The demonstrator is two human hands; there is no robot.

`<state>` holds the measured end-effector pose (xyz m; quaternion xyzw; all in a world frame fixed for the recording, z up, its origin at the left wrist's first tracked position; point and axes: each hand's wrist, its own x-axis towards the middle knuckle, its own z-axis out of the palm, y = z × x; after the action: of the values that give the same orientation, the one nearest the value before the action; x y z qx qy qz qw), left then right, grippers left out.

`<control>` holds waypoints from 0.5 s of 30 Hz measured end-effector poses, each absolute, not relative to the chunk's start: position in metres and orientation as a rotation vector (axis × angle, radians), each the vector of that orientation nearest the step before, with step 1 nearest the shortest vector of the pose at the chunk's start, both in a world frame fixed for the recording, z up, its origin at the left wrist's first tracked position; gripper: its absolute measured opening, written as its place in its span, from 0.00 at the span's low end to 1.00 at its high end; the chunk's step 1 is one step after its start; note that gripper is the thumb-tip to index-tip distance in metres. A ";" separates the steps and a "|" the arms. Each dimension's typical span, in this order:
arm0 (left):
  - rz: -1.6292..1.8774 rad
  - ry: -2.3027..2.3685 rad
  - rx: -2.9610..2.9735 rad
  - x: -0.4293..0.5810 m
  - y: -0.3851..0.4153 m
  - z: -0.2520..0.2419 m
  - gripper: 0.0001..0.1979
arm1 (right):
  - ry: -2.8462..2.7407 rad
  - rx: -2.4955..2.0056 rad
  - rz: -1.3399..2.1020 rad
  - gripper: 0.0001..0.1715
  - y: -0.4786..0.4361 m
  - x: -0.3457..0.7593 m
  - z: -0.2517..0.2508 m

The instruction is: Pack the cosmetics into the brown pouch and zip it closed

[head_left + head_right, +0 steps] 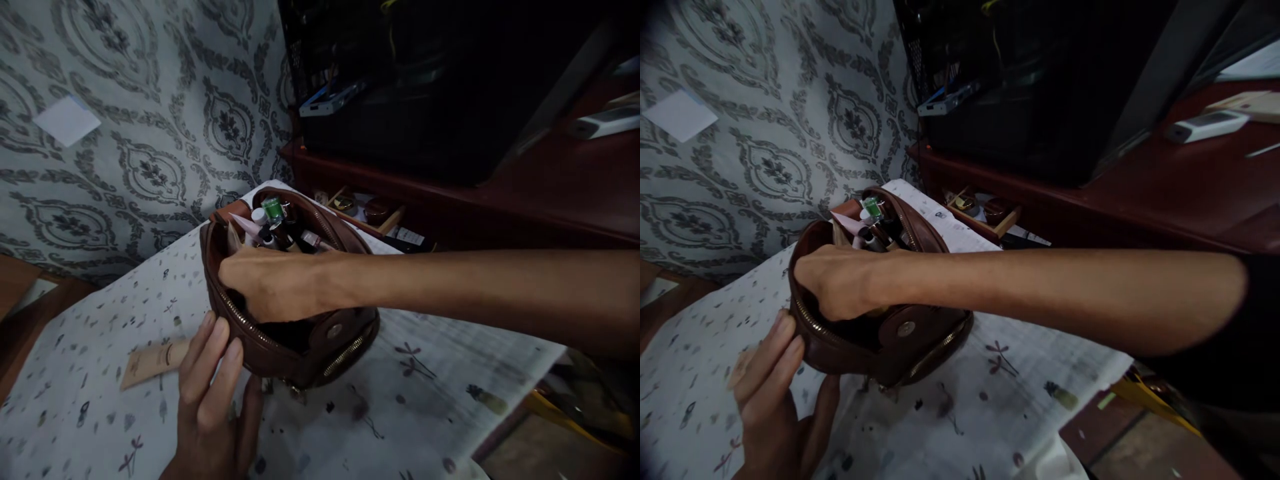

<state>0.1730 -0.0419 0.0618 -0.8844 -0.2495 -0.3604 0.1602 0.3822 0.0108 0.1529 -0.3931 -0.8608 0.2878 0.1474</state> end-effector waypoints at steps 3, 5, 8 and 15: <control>-1.020 -0.729 -2.520 0.174 -0.042 0.062 0.44 | -2.561 -1.237 0.760 0.07 0.011 0.383 0.155; -1.018 -0.717 -2.517 0.174 -0.042 0.061 0.44 | -2.564 -1.228 0.726 0.10 0.011 0.383 0.155; -1.034 -0.699 -2.515 0.174 -0.041 0.057 0.43 | -2.571 -1.213 0.734 0.11 0.011 0.382 0.155; -1.016 -0.764 -2.563 0.179 -0.045 0.056 0.42 | -2.511 -1.197 0.724 0.07 0.012 0.386 0.151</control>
<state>0.1791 -0.0452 0.0557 -0.8871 -0.2643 -0.3516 0.1399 0.3863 0.0123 0.1508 -0.4126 -0.8659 0.2496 0.1332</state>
